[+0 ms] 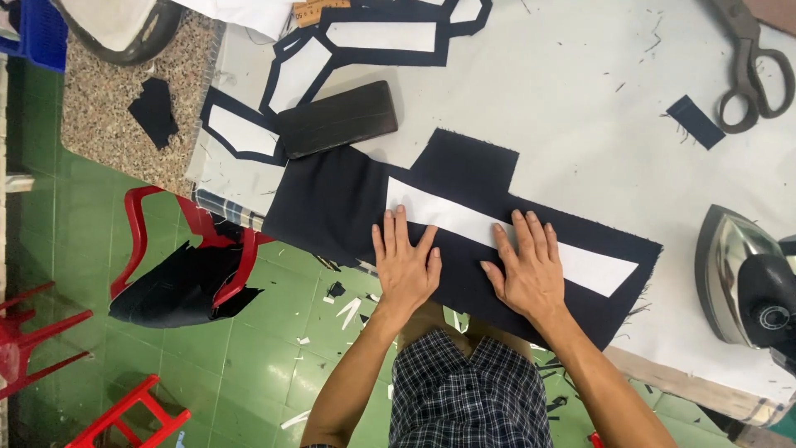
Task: The person irons a dark fabric piece with a white paper template placed on top, using a steam iron and a small wooden block. They repeatedly press and smooth the fabric, adjust the template, and trim excess paper with scissors.
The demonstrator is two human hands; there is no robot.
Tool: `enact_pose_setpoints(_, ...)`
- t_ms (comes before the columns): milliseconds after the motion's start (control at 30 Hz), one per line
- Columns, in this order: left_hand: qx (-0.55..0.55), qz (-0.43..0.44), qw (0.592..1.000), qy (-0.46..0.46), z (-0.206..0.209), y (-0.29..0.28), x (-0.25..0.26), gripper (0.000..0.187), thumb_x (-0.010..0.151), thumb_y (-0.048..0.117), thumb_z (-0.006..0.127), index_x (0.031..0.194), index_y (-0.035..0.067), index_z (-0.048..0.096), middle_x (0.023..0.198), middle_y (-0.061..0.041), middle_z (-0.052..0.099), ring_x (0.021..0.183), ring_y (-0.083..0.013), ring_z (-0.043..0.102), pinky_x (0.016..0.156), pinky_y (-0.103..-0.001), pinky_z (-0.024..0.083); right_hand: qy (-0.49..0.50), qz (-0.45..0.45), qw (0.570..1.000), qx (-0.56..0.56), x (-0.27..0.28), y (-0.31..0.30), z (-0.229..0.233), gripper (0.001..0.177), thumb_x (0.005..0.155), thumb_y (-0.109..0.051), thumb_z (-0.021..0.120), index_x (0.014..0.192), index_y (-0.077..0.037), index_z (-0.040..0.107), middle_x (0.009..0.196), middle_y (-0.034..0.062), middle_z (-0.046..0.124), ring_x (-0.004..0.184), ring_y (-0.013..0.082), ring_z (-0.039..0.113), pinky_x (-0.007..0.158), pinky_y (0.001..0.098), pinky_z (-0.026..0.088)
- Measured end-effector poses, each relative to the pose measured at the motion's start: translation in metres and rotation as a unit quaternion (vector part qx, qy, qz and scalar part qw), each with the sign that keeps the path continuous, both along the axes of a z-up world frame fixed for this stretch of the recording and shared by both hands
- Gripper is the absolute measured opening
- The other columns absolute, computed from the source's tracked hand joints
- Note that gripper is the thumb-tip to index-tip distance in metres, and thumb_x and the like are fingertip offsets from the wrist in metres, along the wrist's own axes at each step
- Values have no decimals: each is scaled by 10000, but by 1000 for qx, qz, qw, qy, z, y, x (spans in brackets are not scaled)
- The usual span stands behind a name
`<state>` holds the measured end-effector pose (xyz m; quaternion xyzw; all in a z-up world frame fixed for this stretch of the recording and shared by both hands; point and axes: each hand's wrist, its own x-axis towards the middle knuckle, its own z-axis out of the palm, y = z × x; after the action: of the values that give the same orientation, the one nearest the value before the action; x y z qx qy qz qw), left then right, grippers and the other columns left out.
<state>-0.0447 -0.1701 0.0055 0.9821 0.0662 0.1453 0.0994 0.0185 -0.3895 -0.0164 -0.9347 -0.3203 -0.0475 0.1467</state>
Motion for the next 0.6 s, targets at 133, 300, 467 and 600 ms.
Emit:
enact_pose_setpoints(133, -2, 10, 1000, 21, -2, 9, -1, 368, 999, 360, 455, 1252, 261, 703, 1534, -287, 416, 1483, -508, 303, 1176, -684, 138, 15, -3, 1000, -14, 0, 1, 0, 644, 1000, -610, 435, 1490, -208, 547, 1586, 169, 429, 1534, 353, 305, 1265, 550, 204)
enact_pose_setpoints(300, 14, 35, 999, 38, -8, 22, -8, 416, 991, 417, 437, 1320, 320, 673, 1539, -289, 412, 1483, -521, 293, 1172, -692, 132, 30, -17, 999, -13, -1, 0, -2, 653, 983, -621, 448, 1497, -229, 546, 1588, 177, 415, 1539, 374, 289, 1263, 558, 191)
enact_pose_setpoints(467, 42, 90, 994, 38, -6, 59, -14, 541, 935, 446, 514, 1416, 218, 606, 1518, -338, 400, 1459, -546, 301, 1151, -696, 170, 35, -23, 999, -19, -2, 0, -6, 661, 976, -635, 443, 1500, -246, 542, 1587, 170, 410, 1544, 373, 275, 1270, 561, 184)
enact_pose_setpoints(600, 64, 106, 992, -4, 8, 90, -22, 535, 979, 411, 497, 1375, 80, 636, 1520, -356, 392, 1459, -538, 311, 1176, -644, 189, 39, -22, 999, -16, -3, 0, -9, 667, 976, -632, 446, 1509, -239, 526, 1579, 184, 394, 1539, 392, 264, 1265, 572, 180)
